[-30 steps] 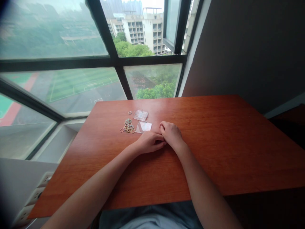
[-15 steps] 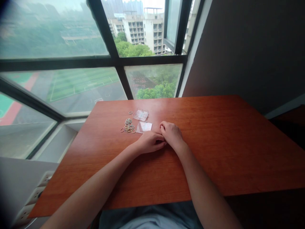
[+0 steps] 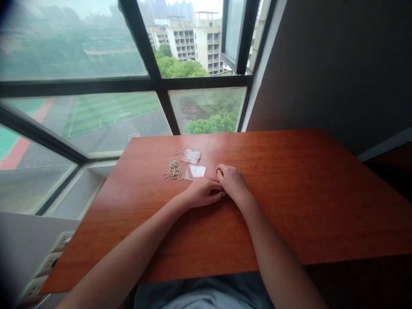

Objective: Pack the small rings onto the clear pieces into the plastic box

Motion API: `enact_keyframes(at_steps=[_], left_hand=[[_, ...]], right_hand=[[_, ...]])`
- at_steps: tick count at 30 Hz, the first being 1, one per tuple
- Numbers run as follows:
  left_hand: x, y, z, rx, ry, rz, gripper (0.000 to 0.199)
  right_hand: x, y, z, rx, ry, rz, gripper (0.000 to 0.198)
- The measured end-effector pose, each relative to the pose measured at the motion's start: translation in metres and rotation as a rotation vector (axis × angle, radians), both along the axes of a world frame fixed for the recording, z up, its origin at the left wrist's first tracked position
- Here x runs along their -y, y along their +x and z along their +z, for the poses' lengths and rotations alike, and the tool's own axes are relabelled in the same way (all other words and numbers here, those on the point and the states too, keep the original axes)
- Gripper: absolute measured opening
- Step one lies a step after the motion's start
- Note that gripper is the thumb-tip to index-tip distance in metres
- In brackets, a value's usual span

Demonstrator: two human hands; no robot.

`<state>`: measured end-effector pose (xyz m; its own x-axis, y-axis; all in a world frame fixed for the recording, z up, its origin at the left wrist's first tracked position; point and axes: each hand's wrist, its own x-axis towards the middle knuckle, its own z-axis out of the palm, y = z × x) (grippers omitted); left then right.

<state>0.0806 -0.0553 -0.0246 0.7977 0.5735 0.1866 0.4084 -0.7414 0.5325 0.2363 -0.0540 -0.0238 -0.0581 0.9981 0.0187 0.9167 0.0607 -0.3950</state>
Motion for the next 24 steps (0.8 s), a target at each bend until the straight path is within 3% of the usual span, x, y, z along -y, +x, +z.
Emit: enact_keyframes(at_steps=[24], left_hand=[[0.0001,-0.0004,0.0004,-0.003,0.013,-0.007,0.02]], right_hand=[[0.0004,-0.0004,-0.0005,-0.019,-0.001,-0.004,0.024]])
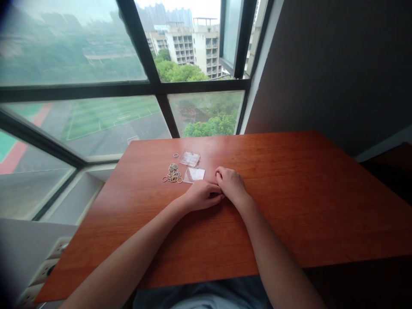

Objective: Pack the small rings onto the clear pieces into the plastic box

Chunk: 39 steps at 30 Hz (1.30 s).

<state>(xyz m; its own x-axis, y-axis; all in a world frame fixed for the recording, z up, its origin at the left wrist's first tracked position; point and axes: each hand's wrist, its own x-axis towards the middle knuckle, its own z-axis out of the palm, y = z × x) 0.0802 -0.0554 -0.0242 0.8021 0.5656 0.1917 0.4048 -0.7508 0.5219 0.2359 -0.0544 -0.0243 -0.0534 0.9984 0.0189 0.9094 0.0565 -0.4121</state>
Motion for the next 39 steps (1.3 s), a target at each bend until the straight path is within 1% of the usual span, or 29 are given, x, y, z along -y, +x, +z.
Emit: enact_keyframes(at_steps=[4,10,13,14,16,18,19,20,21,22,24,26,28,29,31,34,36,39], left_hand=[[0.001,-0.001,0.0,0.009,0.0,0.001,0.018],[0.005,-0.001,0.005,-0.052,0.033,0.019,0.017],[-0.002,-0.008,0.01,-0.005,0.005,0.007,0.017],[-0.007,-0.014,0.011,0.034,-0.002,0.037,0.017],[-0.022,-0.032,0.013,0.116,0.009,0.198,0.022],[-0.041,-0.056,0.014,0.222,0.038,0.442,0.024],[-0.051,-0.07,0.013,0.248,0.055,0.569,0.024],[-0.06,-0.083,0.012,0.245,0.062,0.666,0.023],[-0.068,-0.095,0.01,0.236,0.057,0.729,0.023],[-0.074,-0.106,0.007,0.217,0.051,0.756,0.026],[-0.082,-0.121,0.001,0.169,0.043,0.734,0.032],[-0.085,-0.127,-0.005,0.105,0.049,0.683,0.033],[-0.085,-0.129,-0.008,0.049,0.049,0.622,0.032],[-0.084,-0.129,-0.008,0.03,0.046,0.6,0.031],[-0.081,-0.129,-0.005,-0.004,0.03,0.588,0.029],[-0.074,-0.13,0.004,-0.094,-0.009,0.627,0.025],[-0.07,-0.131,0.012,-0.163,-0.039,0.607,0.023],[-0.064,-0.131,0.021,-0.243,-0.107,0.578,0.022]], right_hand=[[-0.001,0.0,-0.002,-0.002,0.001,0.001,0.024],[-0.002,0.0,-0.004,-0.006,0.012,0.007,0.023],[-0.001,-0.001,-0.005,-0.007,0.024,0.019,0.021],[-0.001,-0.001,-0.005,-0.008,0.031,0.022,0.021],[0.0,-0.002,-0.005,-0.016,0.05,0.029,0.02],[0.0,-0.004,-0.006,-0.038,0.073,0.033,0.02],[0.001,-0.006,-0.006,-0.057,0.086,0.037,0.019],[0.001,-0.007,-0.007,-0.082,0.1,0.047,0.019],[0.001,-0.01,-0.007,-0.109,0.118,0.063,0.02],[0.002,-0.012,-0.008,-0.137,0.142,0.088,0.021],[0.004,-0.019,-0.009,-0.172,0.201,0.174,0.027],[0.007,-0.025,-0.011,-0.163,0.247,0.293,0.036],[0.01,-0.03,-0.013,-0.137,0.26,0.395,0.036],[0.011,-0.031,-0.013,-0.128,0.259,0.426,0.034],[0.011,-0.032,-0.015,-0.123,0.259,0.431,0.025],[0.008,-0.028,-0.016,-0.13,0.266,0.36,0.014],[0.006,-0.023,-0.015,-0.132,0.27,0.323,0.011],[0.005,-0.017,-0.014,-0.119,0.271,0.308,0.009]])
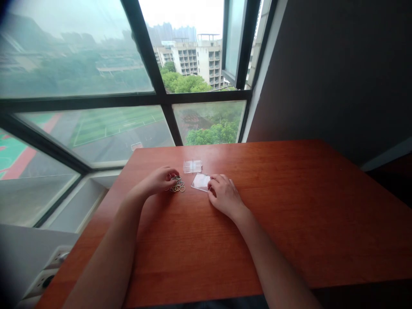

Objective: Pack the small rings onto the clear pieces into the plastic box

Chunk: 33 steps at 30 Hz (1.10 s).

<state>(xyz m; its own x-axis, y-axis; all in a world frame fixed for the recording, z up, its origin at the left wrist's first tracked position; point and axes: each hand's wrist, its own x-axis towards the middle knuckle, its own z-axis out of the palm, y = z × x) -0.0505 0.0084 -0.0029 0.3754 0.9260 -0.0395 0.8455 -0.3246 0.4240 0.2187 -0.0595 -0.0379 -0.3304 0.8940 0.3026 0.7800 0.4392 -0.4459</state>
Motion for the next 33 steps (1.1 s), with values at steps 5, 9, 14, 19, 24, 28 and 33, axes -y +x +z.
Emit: enact_keyframes(at_steps=[5,9,14,19,24,28,33], left_hand=[[0.01,0.012,0.009,-0.002,-0.096,-0.029,0.02],[0.019,0.03,0.011,-0.005,-0.135,-0.12,0.016],[0.029,0.051,0.014,0.029,-0.186,-0.245,0.019],[0.032,0.048,0.026,0.065,-0.214,-0.29,0.021],[0.028,0.021,0.037,-0.212,-0.05,0.067,0.018],[0.03,0.02,0.037,-0.273,-0.163,0.07,0.015],[0.039,0.044,0.032,-0.137,-0.227,-0.095,0.016]], right_hand=[[0.0,0.008,0.003,0.039,-0.006,-0.01,0.006],[-0.001,0.014,0.004,0.063,-0.018,-0.06,0.003],[-0.003,0.02,0.006,0.093,-0.031,-0.138,0.006],[-0.005,0.023,0.004,0.082,-0.014,-0.168,0.008],[-0.006,0.022,0.001,0.056,0.0,-0.148,0.008],[-0.005,0.022,0.003,0.058,-0.005,-0.149,0.007],[-0.006,0.023,0.003,0.057,-0.004,-0.137,0.008]])
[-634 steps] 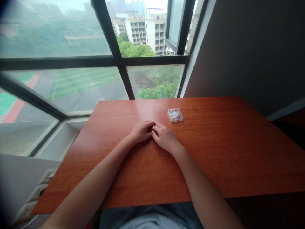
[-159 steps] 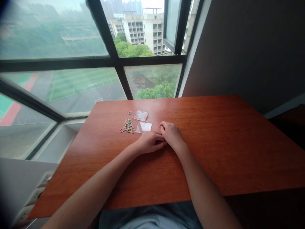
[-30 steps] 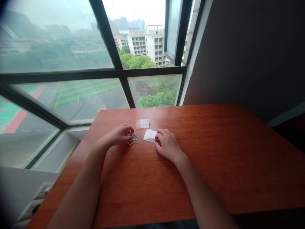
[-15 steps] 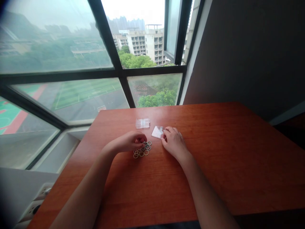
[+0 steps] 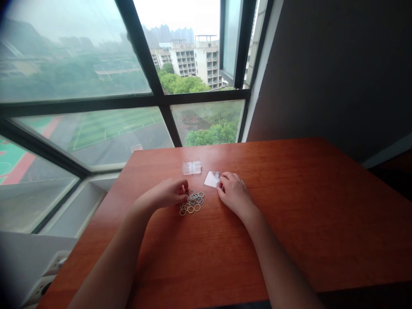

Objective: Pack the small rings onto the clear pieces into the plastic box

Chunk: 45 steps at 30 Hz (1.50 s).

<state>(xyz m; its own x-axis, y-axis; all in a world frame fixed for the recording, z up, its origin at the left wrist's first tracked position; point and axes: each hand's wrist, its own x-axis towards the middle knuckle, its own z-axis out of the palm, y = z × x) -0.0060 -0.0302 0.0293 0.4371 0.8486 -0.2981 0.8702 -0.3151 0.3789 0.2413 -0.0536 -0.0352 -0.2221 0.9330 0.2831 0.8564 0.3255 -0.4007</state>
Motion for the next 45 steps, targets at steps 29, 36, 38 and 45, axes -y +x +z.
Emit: enact_keyframes(at_steps=[29,36,38,45], left_hand=[[-0.019,-0.014,-0.016,0.117,0.199,-0.148,0.021],[-0.015,-0.008,-0.016,0.215,0.144,-0.191,0.022],[-0.016,-0.01,-0.018,0.233,0.122,-0.166,0.023],[-0.022,-0.02,-0.02,0.284,0.197,-0.026,0.023]], right_hand=[[-0.011,0.007,-0.017,-0.192,0.032,0.009,0.024],[-0.008,0.002,-0.018,-0.17,0.056,0.028,0.019],[-0.008,0.003,-0.017,-0.183,0.041,0.018,0.018],[-0.009,0.003,-0.018,-0.158,0.05,0.042,0.016]])
